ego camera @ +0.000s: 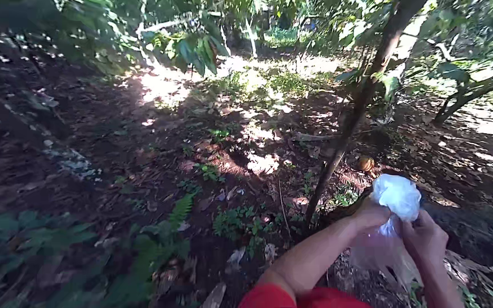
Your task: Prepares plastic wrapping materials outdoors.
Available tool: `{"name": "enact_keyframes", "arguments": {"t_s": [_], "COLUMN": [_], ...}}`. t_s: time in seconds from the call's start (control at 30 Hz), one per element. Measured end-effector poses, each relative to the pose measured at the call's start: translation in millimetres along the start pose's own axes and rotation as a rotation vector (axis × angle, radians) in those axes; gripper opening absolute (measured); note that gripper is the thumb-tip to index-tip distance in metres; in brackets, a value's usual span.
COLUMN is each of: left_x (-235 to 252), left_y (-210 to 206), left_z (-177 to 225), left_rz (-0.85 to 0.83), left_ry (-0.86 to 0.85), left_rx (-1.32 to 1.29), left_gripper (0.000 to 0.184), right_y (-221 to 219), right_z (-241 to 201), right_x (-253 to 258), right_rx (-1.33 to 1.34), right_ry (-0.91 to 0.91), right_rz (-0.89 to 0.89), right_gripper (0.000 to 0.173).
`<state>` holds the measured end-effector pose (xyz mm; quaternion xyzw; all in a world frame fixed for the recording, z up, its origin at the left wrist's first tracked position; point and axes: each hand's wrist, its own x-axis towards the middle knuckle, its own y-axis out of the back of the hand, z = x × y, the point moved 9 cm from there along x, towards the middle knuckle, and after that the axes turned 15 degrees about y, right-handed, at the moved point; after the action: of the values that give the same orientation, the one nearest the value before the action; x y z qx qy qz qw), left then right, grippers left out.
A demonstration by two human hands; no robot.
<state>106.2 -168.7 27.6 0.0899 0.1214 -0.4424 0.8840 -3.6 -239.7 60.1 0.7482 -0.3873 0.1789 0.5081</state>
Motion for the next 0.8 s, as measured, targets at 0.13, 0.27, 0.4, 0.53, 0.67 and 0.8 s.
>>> {"name": "enact_keyframes", "arguments": {"t_s": [0.13,0.27,0.4,0.53,0.67,0.8], "left_x": [18.9,15.6,14.2,9.3,7.4,2.3], "left_y": [-6.7,-5.4,-3.7,-4.8,-5.5,-5.8], "left_z": [-0.4,5.5,8.2,12.8,21.1,25.6], "left_rz": [-0.05,0.022,0.054,0.061,0.116,0.127], "left_ry": [0.041,0.001,-0.023,-0.055,-0.182,-0.213], "left_rx": [0.012,-0.023,0.002,0.041,0.128,0.288], "left_gripper": [0.046,0.04,0.039,0.04,0.037,0.038], "right_y": [-2.8,2.1,4.9,8.7,10.8,14.8], "right_z": [-2.1,-4.6,-9.0,-3.5,-6.0,-10.3], "right_x": [2.8,-4.2,-7.9,-2.8,-1.9,1.5], "right_rx": [-0.025,-0.018,0.003,0.048,-0.017,-0.133], "right_ry": [0.025,0.078,0.164,0.21,0.181,0.134], "right_rz": [0.004,0.069,0.076,0.087,0.042,0.002], "right_gripper": [0.02,0.026,0.027,0.022,0.019,0.02]}}
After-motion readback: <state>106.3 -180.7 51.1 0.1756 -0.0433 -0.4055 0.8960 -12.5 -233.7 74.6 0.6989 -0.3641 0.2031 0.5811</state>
